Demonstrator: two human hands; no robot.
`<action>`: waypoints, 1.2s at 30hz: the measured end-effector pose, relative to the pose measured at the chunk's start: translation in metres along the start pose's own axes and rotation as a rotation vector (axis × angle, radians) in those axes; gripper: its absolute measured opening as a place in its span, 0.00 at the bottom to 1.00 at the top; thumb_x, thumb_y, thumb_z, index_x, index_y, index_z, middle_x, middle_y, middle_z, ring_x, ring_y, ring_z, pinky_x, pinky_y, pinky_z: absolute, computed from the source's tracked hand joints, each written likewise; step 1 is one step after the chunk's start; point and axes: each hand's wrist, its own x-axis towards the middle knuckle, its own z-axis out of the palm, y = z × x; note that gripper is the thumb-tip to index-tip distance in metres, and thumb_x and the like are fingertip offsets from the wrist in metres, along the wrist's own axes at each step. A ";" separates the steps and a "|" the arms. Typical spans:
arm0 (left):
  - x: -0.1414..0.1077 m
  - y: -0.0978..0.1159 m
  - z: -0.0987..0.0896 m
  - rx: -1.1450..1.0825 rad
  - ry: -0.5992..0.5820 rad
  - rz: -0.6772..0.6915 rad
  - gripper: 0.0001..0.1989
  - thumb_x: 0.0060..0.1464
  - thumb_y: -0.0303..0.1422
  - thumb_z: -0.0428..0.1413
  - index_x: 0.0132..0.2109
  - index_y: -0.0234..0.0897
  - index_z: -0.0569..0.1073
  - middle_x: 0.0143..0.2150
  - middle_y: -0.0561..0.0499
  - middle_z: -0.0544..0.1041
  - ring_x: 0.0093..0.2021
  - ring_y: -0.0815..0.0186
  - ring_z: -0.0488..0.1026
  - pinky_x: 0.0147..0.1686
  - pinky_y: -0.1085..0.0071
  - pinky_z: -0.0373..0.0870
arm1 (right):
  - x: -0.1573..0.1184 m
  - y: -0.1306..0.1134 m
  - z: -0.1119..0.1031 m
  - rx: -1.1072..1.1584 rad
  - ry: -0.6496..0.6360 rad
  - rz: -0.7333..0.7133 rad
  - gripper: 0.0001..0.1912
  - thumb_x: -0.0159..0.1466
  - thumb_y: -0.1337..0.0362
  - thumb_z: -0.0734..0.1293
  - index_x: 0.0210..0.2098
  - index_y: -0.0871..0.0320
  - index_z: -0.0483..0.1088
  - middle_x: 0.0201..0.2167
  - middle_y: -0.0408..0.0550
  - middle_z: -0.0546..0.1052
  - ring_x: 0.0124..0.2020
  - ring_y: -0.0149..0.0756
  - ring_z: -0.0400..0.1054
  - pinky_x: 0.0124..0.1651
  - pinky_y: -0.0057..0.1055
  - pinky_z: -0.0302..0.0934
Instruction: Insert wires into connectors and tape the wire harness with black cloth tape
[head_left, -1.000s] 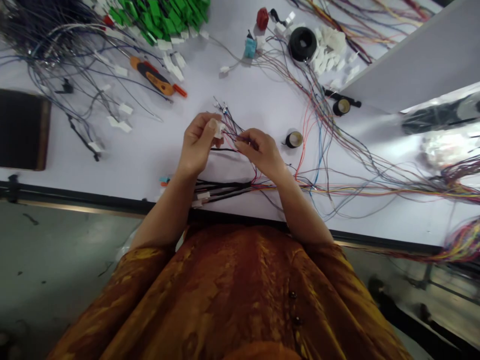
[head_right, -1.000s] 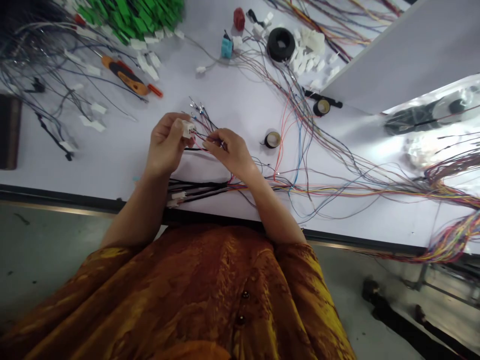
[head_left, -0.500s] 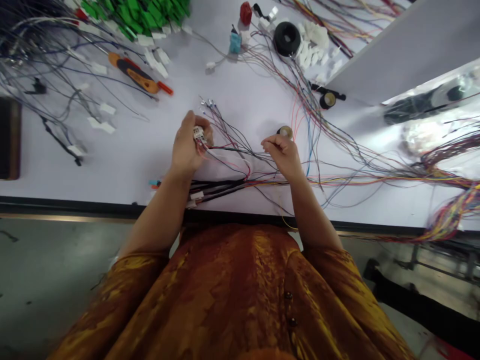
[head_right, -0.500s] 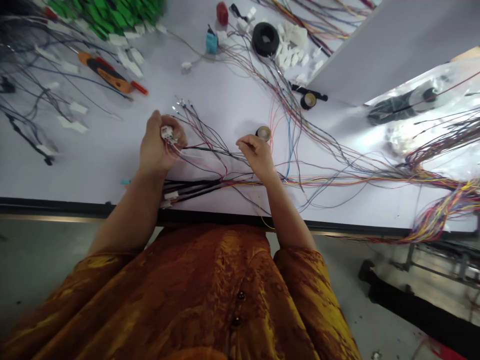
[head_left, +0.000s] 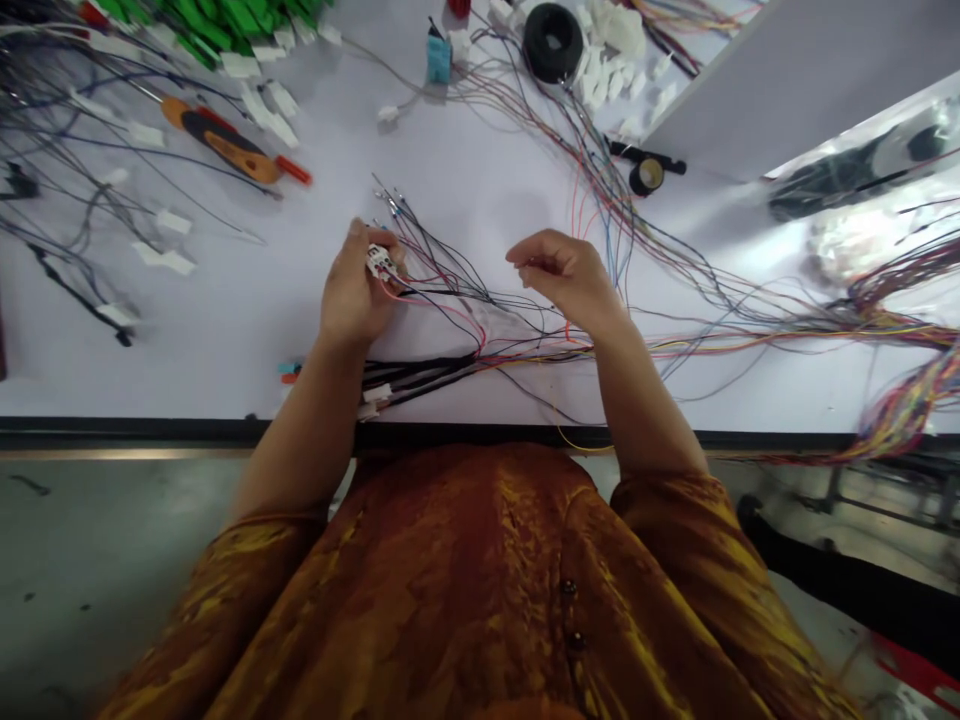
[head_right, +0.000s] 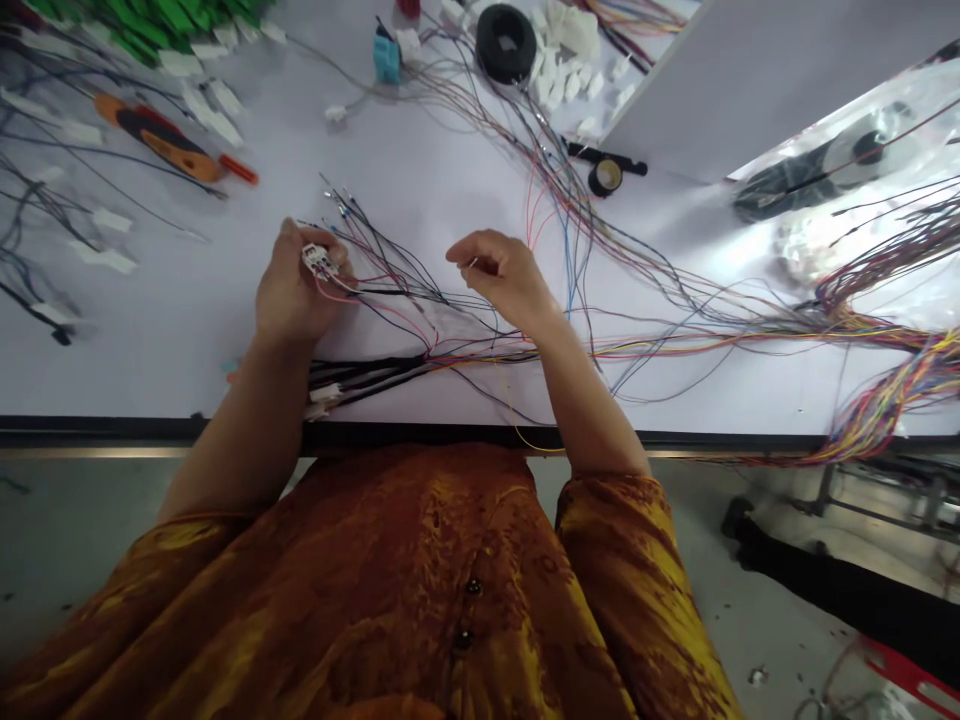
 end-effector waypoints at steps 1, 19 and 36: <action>0.000 0.000 0.000 0.002 0.006 0.010 0.26 0.68 0.53 0.46 0.32 0.38 0.73 0.27 0.52 0.68 0.23 0.71 0.63 0.24 0.73 0.61 | 0.002 -0.004 -0.005 0.018 -0.025 0.002 0.08 0.64 0.65 0.67 0.42 0.58 0.76 0.31 0.43 0.74 0.30 0.28 0.64 0.35 0.30 0.62; 0.005 0.001 0.000 -0.020 0.049 -0.050 0.12 0.63 0.31 0.49 0.31 0.36 0.72 0.29 0.49 0.69 0.25 0.70 0.63 0.25 0.74 0.59 | -0.033 -0.044 0.013 -0.782 -0.235 0.177 0.16 0.71 0.64 0.59 0.53 0.57 0.74 0.33 0.48 0.79 0.34 0.37 0.70 0.37 0.32 0.56; 0.001 0.003 0.001 -0.038 0.024 -0.049 0.15 0.64 0.30 0.49 0.31 0.39 0.75 0.29 0.49 0.72 0.26 0.69 0.65 0.26 0.72 0.62 | -0.061 -0.037 0.060 -0.387 0.104 0.019 0.10 0.71 0.64 0.59 0.46 0.55 0.71 0.46 0.52 0.80 0.41 0.38 0.74 0.43 0.33 0.65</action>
